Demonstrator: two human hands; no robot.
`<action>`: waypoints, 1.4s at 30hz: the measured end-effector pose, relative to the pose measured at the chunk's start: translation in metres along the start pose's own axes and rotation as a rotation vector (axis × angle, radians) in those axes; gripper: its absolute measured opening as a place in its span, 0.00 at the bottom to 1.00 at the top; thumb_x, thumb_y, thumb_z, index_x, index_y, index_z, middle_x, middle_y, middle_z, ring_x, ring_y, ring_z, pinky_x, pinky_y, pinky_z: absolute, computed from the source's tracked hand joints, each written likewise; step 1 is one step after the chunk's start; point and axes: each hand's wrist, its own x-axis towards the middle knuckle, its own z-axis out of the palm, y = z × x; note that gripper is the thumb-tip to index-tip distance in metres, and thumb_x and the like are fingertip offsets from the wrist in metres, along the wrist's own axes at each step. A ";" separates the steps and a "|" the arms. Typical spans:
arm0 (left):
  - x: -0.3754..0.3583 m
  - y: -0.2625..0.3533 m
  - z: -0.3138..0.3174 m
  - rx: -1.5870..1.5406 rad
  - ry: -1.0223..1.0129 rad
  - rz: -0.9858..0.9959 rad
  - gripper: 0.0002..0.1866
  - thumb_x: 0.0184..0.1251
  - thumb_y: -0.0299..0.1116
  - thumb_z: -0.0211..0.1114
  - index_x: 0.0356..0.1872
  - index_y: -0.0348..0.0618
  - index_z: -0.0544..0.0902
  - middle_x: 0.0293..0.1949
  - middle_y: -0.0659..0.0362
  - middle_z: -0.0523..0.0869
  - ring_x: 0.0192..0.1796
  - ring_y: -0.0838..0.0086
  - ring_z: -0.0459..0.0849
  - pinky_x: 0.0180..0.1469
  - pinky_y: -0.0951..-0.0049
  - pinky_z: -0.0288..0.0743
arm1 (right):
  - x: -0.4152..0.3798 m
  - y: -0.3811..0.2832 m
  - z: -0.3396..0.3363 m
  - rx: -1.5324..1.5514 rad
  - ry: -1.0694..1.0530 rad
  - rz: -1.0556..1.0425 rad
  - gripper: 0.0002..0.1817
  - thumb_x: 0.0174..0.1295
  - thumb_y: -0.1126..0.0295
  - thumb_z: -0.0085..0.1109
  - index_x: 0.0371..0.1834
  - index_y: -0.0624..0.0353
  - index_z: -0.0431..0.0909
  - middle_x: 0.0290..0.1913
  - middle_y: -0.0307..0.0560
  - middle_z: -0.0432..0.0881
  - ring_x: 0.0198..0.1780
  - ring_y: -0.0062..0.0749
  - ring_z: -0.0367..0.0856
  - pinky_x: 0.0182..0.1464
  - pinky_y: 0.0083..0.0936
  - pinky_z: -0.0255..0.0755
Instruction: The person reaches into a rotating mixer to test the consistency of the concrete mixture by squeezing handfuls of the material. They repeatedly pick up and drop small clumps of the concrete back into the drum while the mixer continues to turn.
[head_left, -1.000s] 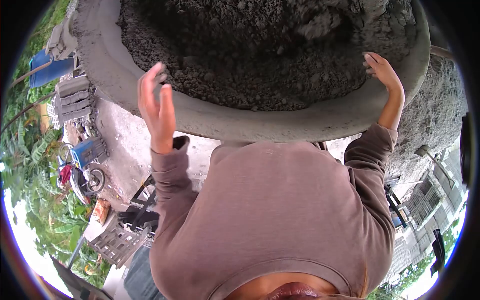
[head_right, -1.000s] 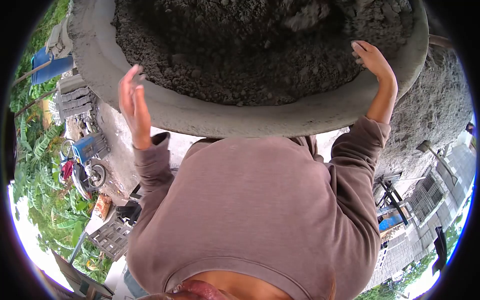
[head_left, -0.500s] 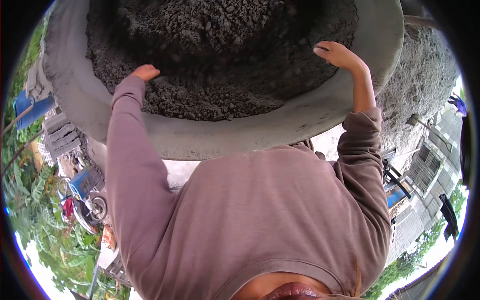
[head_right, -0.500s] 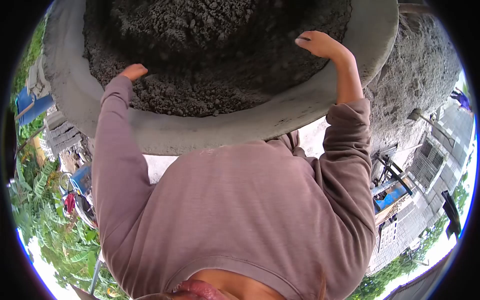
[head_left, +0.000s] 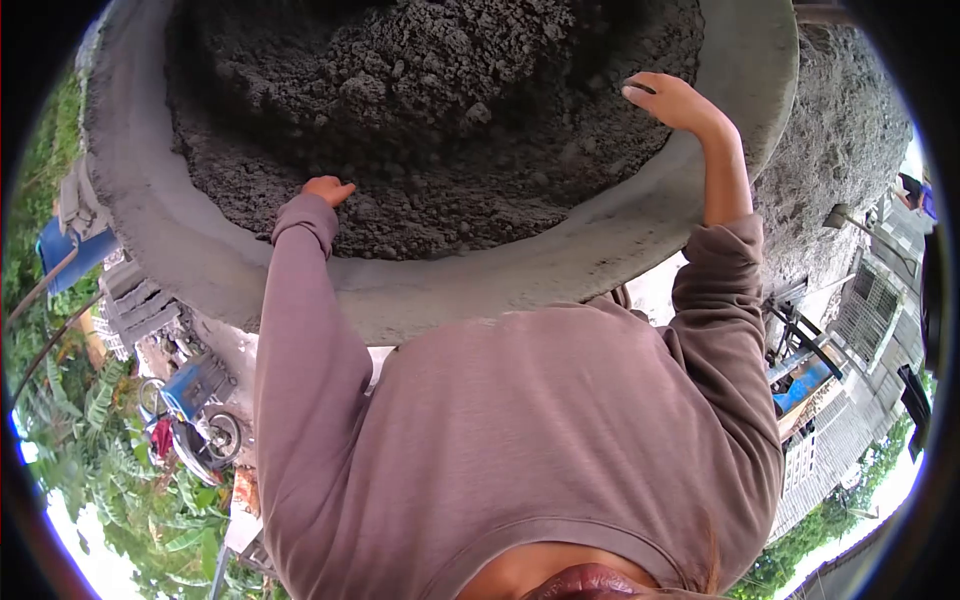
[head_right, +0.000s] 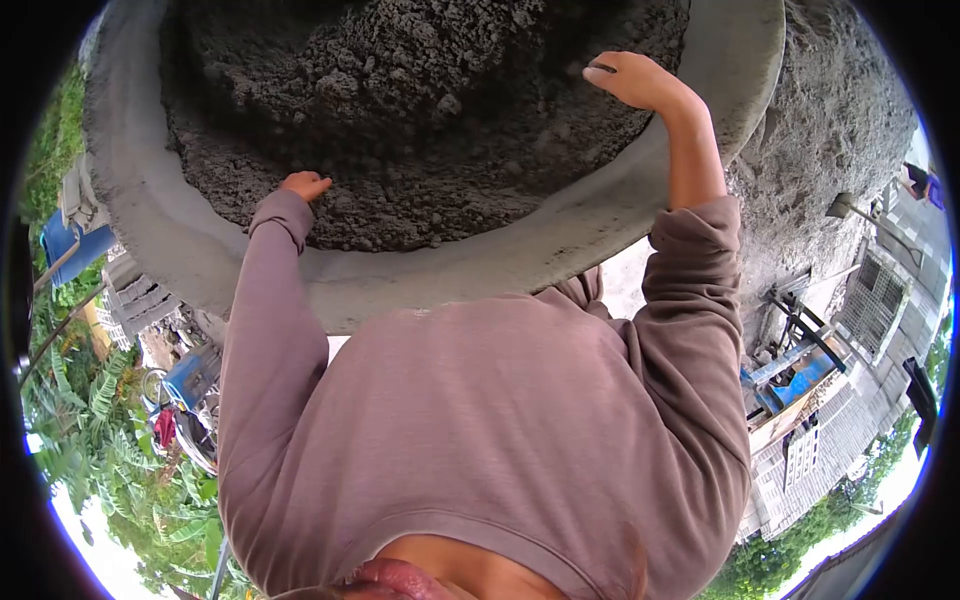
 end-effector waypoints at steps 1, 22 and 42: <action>-0.005 0.008 -0.006 0.055 -0.008 0.003 0.27 0.60 0.59 0.58 0.43 0.46 0.88 0.47 0.49 0.87 0.54 0.55 0.82 0.58 0.57 0.74 | 0.001 0.001 0.001 0.009 0.007 0.003 0.32 0.67 0.44 0.52 0.64 0.59 0.74 0.62 0.60 0.77 0.64 0.55 0.73 0.65 0.42 0.67; -0.191 0.140 -0.108 -0.688 0.354 0.547 0.22 0.70 0.43 0.59 0.21 0.35 0.81 0.19 0.61 0.78 0.25 0.80 0.73 0.33 0.74 0.68 | -0.010 -0.005 0.009 0.002 0.042 0.010 0.31 0.69 0.47 0.51 0.63 0.61 0.74 0.60 0.61 0.77 0.64 0.54 0.74 0.64 0.39 0.67; -0.195 0.123 -0.084 -0.425 0.914 0.369 0.21 0.65 0.51 0.59 0.28 0.43 0.87 0.21 0.53 0.83 0.27 0.60 0.83 0.32 0.65 0.73 | -0.014 -0.008 0.007 0.136 -0.067 -0.020 0.27 0.71 0.51 0.48 0.59 0.63 0.76 0.44 0.55 0.84 0.35 0.41 0.83 0.46 0.38 0.74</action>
